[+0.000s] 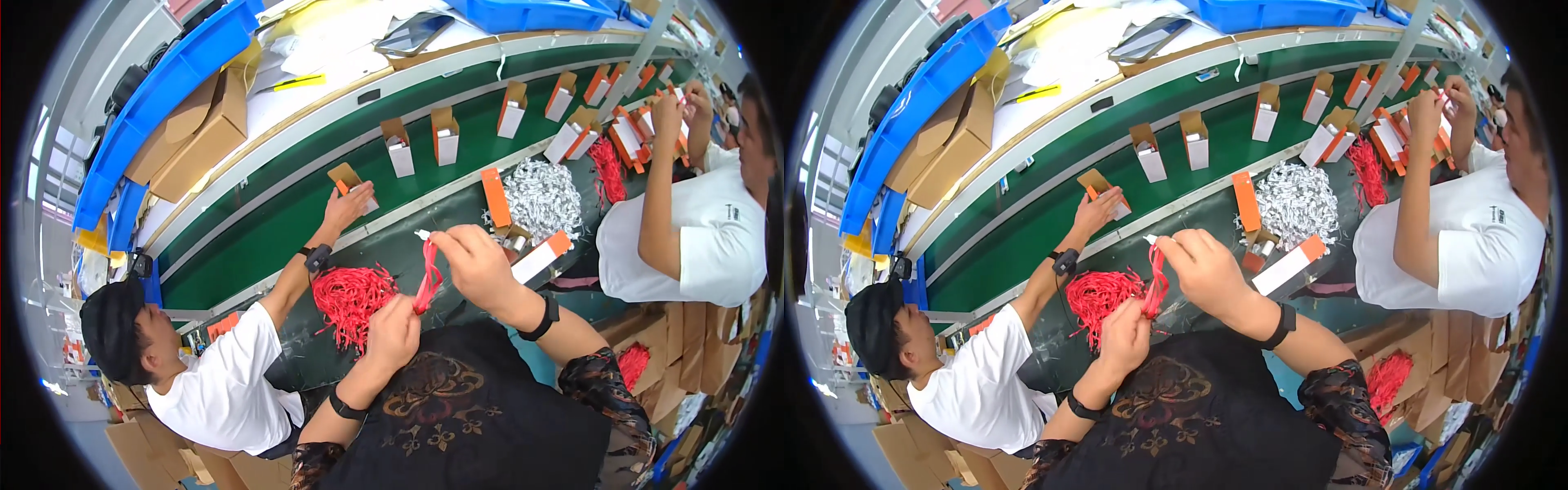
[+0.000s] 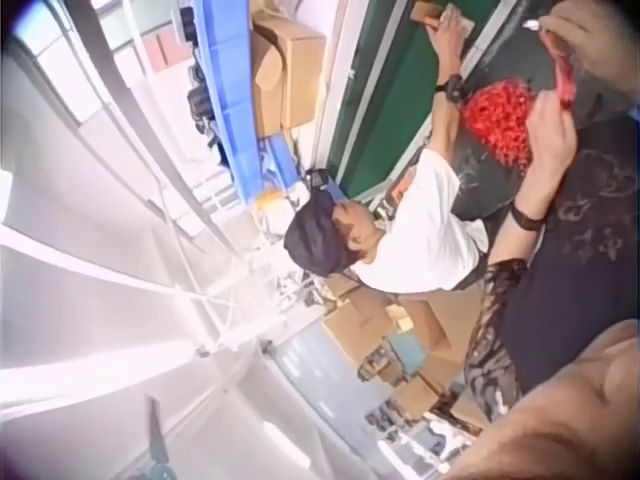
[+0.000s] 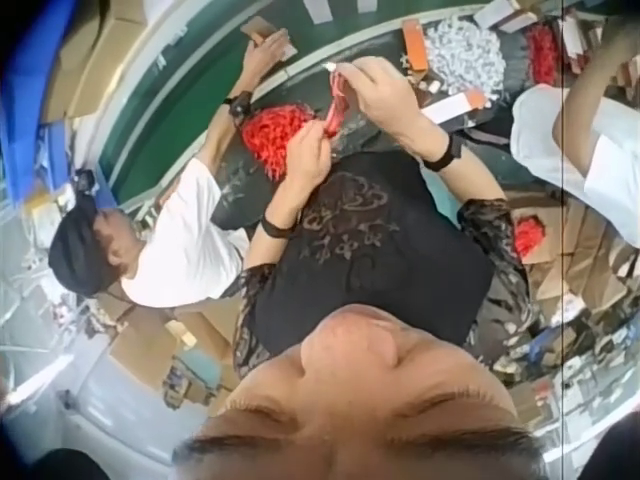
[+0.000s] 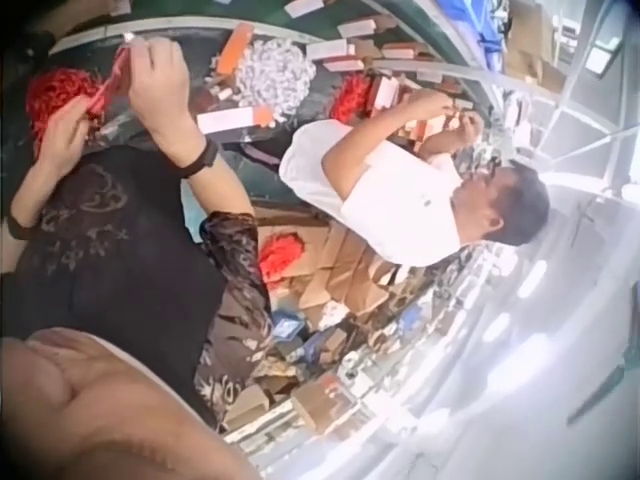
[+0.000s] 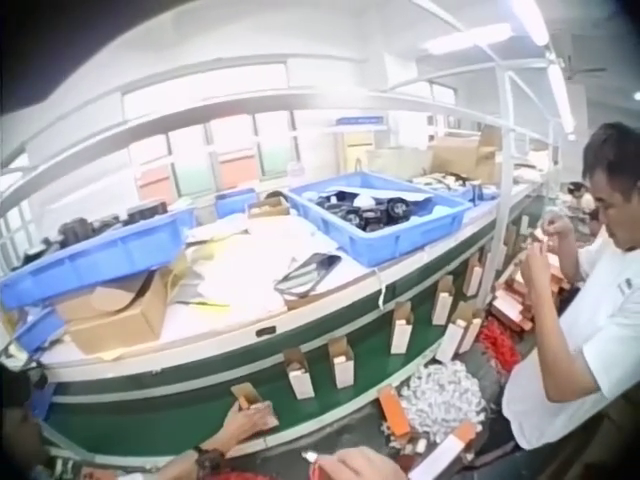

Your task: The person picks up a red lanyard, folds it, and places it into an orange box along with a white cable before closing the lid.

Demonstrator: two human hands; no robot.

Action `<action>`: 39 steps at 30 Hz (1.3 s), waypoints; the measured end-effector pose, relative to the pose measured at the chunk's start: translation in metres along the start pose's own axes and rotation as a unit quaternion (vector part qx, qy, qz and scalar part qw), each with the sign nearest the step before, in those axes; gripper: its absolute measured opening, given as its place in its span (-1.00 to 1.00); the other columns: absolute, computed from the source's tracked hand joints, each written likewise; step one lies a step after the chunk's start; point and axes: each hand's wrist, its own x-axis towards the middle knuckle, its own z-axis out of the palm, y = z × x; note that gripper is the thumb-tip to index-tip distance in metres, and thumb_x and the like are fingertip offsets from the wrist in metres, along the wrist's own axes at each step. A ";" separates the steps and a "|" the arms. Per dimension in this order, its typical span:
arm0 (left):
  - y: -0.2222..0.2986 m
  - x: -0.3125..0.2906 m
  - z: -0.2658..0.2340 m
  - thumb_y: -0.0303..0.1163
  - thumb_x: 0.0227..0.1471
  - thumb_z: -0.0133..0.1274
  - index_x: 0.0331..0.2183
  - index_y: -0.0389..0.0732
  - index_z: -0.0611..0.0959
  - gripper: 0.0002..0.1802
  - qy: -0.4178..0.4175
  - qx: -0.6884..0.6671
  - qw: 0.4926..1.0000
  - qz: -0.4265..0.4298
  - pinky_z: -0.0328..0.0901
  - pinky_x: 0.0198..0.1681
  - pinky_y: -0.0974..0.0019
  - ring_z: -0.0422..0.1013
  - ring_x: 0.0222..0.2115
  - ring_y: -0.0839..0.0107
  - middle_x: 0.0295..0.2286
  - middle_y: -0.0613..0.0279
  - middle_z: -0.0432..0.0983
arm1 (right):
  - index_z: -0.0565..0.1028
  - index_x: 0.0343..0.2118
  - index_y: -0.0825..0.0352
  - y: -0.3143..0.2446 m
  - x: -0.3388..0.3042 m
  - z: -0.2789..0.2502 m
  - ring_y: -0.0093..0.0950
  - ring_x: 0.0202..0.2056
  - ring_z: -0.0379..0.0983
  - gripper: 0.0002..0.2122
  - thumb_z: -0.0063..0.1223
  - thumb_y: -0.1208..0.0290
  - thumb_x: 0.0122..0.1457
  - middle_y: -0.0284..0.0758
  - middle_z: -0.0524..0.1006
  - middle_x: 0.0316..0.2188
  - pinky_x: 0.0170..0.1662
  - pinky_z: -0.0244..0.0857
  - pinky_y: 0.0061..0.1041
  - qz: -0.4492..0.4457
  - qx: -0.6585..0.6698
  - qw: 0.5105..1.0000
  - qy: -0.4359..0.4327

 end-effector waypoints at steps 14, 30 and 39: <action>-0.005 0.023 -0.017 -0.63 0.04 -0.01 -0.24 -0.30 0.48 -0.82 0.113 0.155 0.980 0.048 0.39 -0.40 0.14 0.50 -0.48 0.05 -0.46 -0.02 0.51 | 0.51 -0.23 0.43 0.001 -0.022 -0.002 -0.72 -0.45 0.36 -0.92 0.05 0.56 0.25 -0.43 0.47 -0.37 -0.41 0.23 -0.69 0.245 0.624 0.711 -0.212; 0.010 0.014 -0.004 -0.68 0.13 -0.02 -0.22 -0.28 0.45 -0.83 0.018 -0.185 0.978 -0.096 0.36 -0.32 0.46 0.45 -0.37 0.57 -0.39 0.24 0.51 | 0.55 -0.32 0.37 -0.008 -0.037 -0.003 -0.68 -0.41 0.39 -0.96 0.10 0.55 0.21 -0.40 0.48 -0.41 -0.37 0.25 -0.63 0.193 0.664 0.691 -0.212; 0.015 0.020 0.007 -0.56 0.03 0.23 -0.41 -0.28 0.54 -0.86 0.134 0.073 0.988 -0.009 0.35 -0.47 0.47 0.43 -0.55 0.62 -0.50 0.30 0.56 | 0.51 -0.31 0.37 0.001 -0.043 0.023 -0.30 -0.38 0.45 -0.89 0.00 0.47 0.15 -0.29 0.43 -0.48 -0.33 0.37 -0.40 -0.024 -0.036 0.995 -0.091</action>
